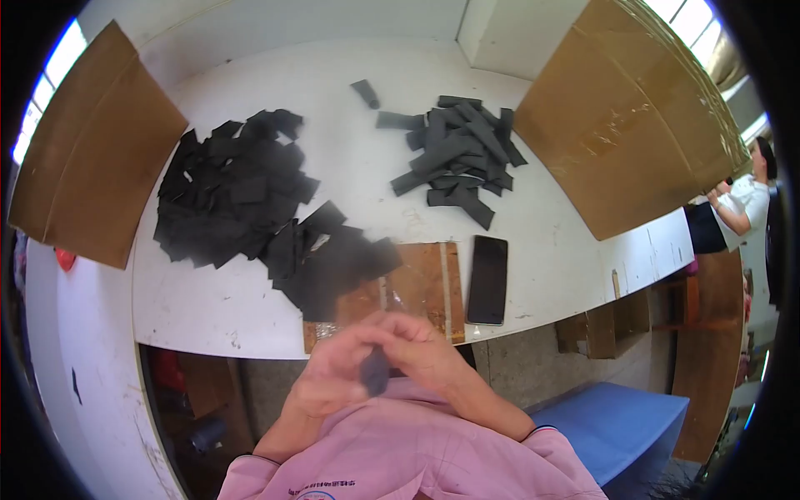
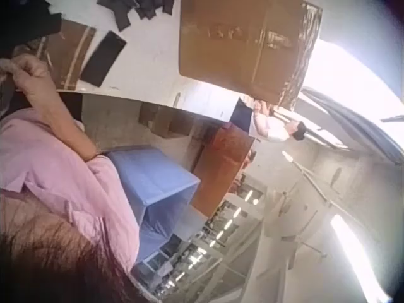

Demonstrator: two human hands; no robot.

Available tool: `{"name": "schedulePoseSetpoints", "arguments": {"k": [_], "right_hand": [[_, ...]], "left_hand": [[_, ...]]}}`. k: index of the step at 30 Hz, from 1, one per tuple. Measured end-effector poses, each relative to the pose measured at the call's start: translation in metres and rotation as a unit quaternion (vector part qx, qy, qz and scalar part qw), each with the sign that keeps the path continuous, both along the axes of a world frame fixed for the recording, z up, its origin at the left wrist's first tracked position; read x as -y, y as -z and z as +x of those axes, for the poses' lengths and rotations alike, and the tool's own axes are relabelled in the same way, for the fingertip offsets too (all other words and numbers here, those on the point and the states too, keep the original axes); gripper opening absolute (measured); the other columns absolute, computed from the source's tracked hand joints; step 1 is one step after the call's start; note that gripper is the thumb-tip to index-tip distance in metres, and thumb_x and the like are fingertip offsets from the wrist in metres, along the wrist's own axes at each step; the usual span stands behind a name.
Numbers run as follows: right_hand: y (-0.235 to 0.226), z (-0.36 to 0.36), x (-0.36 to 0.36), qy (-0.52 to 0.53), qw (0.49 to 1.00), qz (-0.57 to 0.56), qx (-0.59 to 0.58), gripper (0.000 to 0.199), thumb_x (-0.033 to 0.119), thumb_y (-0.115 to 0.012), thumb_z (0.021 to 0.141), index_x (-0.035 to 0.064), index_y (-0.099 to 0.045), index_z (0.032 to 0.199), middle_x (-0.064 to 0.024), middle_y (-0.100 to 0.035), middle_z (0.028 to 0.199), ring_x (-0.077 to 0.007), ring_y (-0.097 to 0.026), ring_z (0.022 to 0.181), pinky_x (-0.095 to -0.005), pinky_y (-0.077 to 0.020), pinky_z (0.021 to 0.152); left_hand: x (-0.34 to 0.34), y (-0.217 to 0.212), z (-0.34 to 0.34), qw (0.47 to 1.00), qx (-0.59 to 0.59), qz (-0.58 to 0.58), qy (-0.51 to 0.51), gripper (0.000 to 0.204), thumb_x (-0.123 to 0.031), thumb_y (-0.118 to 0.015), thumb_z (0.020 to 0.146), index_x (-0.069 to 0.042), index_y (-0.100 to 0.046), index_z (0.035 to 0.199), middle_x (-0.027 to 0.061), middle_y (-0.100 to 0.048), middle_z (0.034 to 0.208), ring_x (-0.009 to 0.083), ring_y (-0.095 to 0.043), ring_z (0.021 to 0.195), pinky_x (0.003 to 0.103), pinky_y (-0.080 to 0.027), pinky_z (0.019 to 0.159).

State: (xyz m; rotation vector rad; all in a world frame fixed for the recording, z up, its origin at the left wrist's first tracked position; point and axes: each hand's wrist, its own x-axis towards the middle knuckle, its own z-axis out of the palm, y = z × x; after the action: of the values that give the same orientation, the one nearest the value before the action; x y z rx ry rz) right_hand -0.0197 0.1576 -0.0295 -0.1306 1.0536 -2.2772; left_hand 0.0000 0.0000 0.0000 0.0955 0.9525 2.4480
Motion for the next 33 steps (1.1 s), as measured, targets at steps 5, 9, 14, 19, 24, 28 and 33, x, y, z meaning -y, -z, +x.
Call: {"name": "schedulePoseSetpoints", "arguments": {"k": [5, 9, 14, 19, 24, 28, 33], "right_hand": [[-0.015, -0.015, 0.009, 0.169, 0.931, 0.208, -0.247, 0.01, 0.01, -0.055, 0.082, 0.0017, -0.051, 0.077, -0.0022, -0.05, 0.084, -0.0074, -0.045, 0.069, -0.0201, -0.0384, 0.06], [-0.045, -0.022, 0.008, 0.187, 0.849, 0.332, -0.366, 0.012, 0.009, -0.057, 0.08, 0.0005, -0.05, 0.075, -0.0051, -0.051, 0.08, -0.0096, -0.046, 0.064, -0.0226, -0.039, 0.055], [-0.092, -0.049, 0.007, 0.102, 0.924, 0.246, -0.275, 0.015, 0.013, -0.056, 0.081, 0.0012, -0.049, 0.074, -0.0007, -0.048, 0.07, -0.0079, -0.044, 0.062, -0.021, -0.0369, 0.055], [-0.056, -0.075, 0.002, 0.004, 0.984, 0.162, -0.074, 0.016, 0.018, -0.053, 0.084, 0.0051, -0.051, 0.074, 0.0027, -0.047, 0.065, -0.0064, -0.043, 0.059, -0.0197, -0.0353, 0.053], [-0.001, -0.067, 0.004, 0.007, 0.992, 0.123, 0.016, 0.017, 0.019, -0.051, 0.085, 0.0064, -0.053, 0.074, 0.0027, -0.049, 0.065, -0.0053, -0.043, 0.055, -0.0183, -0.035, 0.051], [-0.003, -0.076, 0.003, 0.002, 0.977, 0.205, -0.064, 0.017, 0.018, -0.05, 0.085, 0.0049, -0.053, 0.075, 0.0025, -0.05, 0.065, -0.0054, -0.044, 0.056, -0.0187, -0.0362, 0.052], [-0.017, -0.07, 0.005, 0.069, 0.925, 0.318, -0.196, 0.014, 0.014, -0.05, 0.082, 0.0012, -0.053, 0.078, -0.0016, -0.052, 0.067, -0.0079, -0.045, 0.057, -0.0208, -0.0376, 0.054]], "left_hand": [[-0.019, 0.012, -0.006, 0.888, -0.157, -0.321, -0.291, 0.023, 0.003, -0.058, 0.076, 0.006, -0.051, 0.098, 0.0071, -0.055, 0.073, 0.0045, -0.046, 0.05, 0.016, -0.037, 0.044], [-0.02, -0.021, -0.017, 0.943, -0.014, -0.209, -0.26, 0.012, -0.001, -0.057, 0.079, 0.006, -0.051, 0.088, 0.0109, -0.056, 0.085, 0.005, -0.044, 0.044, 0.017, -0.038, 0.04], [0.003, -0.045, -0.048, 0.952, -0.01, 0.304, 0.026, 0.027, 0.002, -0.047, 0.079, 0.005, -0.041, 0.105, 0.0171, -0.054, 0.094, 0.0041, -0.036, 0.038, 0.017, -0.032, 0.032], [0.008, -0.018, -0.066, 0.922, 0.107, 0.37, 0.034, 0.032, -0.005, -0.042, 0.083, 0.005, -0.04, 0.113, 0.0168, -0.054, 0.091, 0.0054, -0.035, 0.037, 0.018, -0.033, 0.033], [0.004, 0.038, -0.056, 0.946, 0.171, 0.274, -0.032, 0.031, -0.006, -0.047, 0.082, 0.005, -0.046, 0.11, 0.0129, -0.058, 0.077, 0.0074, -0.04, 0.037, 0.019, -0.04, 0.038], [0.0, 0.008, -0.059, 0.888, -0.184, -0.358, -0.223, 0.031, -0.002, -0.055, 0.078, 0.001, -0.051, 0.109, 0.0101, -0.057, 0.091, 0.0089, -0.053, 0.073, 0.02, -0.043, 0.067], [0.007, -0.004, -0.067, 0.822, -0.393, -0.367, -0.187, 0.022, -0.004, -0.059, 0.077, -0.001, -0.058, 0.099, 0.0098, -0.057, 0.099, 0.0189, -0.054, 0.087, 0.026, -0.042, 0.077]]}}
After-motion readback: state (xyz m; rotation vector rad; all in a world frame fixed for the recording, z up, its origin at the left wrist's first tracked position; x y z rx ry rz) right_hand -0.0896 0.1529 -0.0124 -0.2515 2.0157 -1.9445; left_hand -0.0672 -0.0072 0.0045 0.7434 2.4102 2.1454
